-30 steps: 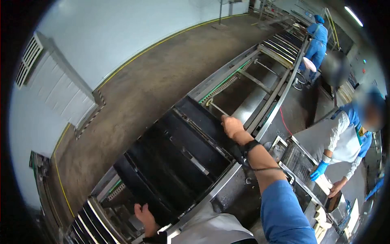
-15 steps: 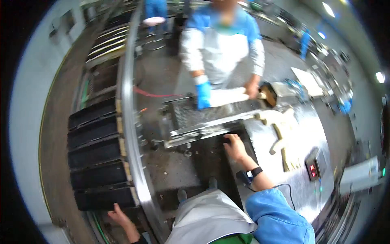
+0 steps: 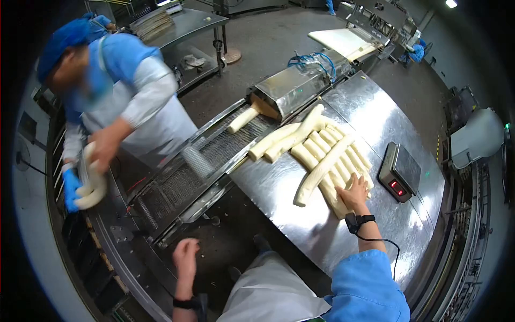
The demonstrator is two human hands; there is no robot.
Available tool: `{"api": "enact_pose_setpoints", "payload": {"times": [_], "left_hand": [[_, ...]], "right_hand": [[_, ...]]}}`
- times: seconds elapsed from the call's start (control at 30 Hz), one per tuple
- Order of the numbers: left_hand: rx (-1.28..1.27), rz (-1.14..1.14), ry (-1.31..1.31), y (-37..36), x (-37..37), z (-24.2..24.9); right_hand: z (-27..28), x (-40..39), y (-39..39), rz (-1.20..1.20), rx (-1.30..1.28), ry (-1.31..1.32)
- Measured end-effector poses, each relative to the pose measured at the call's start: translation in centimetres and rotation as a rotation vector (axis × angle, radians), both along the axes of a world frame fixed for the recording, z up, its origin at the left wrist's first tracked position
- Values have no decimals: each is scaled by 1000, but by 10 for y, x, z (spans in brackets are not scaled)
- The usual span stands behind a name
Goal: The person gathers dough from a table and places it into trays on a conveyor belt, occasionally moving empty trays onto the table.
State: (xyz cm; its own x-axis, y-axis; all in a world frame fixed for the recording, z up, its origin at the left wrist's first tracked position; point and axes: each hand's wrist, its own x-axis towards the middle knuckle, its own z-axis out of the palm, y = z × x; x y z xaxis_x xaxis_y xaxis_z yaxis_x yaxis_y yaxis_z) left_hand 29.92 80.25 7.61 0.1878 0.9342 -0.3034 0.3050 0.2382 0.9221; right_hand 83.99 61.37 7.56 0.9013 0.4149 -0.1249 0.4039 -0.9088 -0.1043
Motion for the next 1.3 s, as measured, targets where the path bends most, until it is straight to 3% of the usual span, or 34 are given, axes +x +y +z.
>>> {"api": "enact_pose_setpoints", "payload": {"times": [0.07, 0.2, 0.33, 0.4, 0.43, 0.5, 0.53, 0.57, 0.6, 0.67, 0.7, 0.77, 0.83, 0.9, 0.97, 1.03, 1.07, 1.1, 1.2, 1.23, 1.3], "left_hand": [[154, -248, 7, 9, 89, 10], [195, -614, 11, 10, 229, 10], [412, -757, 91, -5, 341, -27], [246, -872, 91, -13, 383, -36], [283, -861, 134, -22, 396, -45], [299, -782, 146, -33, 417, -82], [168, -767, 98, -32, 417, -58], [115, -755, 130, -34, 423, -88], [-55, -767, 237, -30, 419, -56], [-167, -698, -21, -30, 417, -61], [-203, -741, -176, -20, 414, -71], [-318, -673, -389, -13, 391, -19], [-207, -625, -504, -3, 353, 29], [-554, -418, -721, 12, 303, 84], [-523, -279, -870, 23, 237, 119], [-154, -87, -778, 17, 176, 132], [-57, -1, -717, 11, 140, 144], [36, 88, -652, 1, 105, 155], [395, 426, -492, -36, 6, 156], [457, 536, -415, -52, -22, 158], [550, 790, -298, -76, -73, 153]], "right_hand": [[5, 8, 8, 111, -31, 17], [20, 12, 15, 148, -17, 70], [0, 10, 1, 189, 14, 102], [-3, -8, -3, 265, -8, 94], [-2, -20, -5, 325, -65, 65], [-28, -36, -19, 385, 76, 4], [-23, -42, -20, 434, 82, 40], [-13, -49, -15, 509, -1, 75], [-23, -52, -20, 570, 127, 36], [-27, -48, -22, 611, 108, 40], [-36, -42, -25, 644, 89, 10], [-37, -38, -30, 674, 95, -22], [-29, -37, -26, 682, 96, 18], [-49, -32, -31, 734, 206, -5], [-65, -30, -35, 791, 315, -27], [-73, -40, -34, 729, 362, -78], [-54, -60, -25, 772, 345, -300], [-32, -69, -21, 822, 233, -271], [-59, -65, -22, 563, -152, 37], [-59, -62, -16, 648, -91, -7], [-78, -39, 4, 708, -379, 81]]}}
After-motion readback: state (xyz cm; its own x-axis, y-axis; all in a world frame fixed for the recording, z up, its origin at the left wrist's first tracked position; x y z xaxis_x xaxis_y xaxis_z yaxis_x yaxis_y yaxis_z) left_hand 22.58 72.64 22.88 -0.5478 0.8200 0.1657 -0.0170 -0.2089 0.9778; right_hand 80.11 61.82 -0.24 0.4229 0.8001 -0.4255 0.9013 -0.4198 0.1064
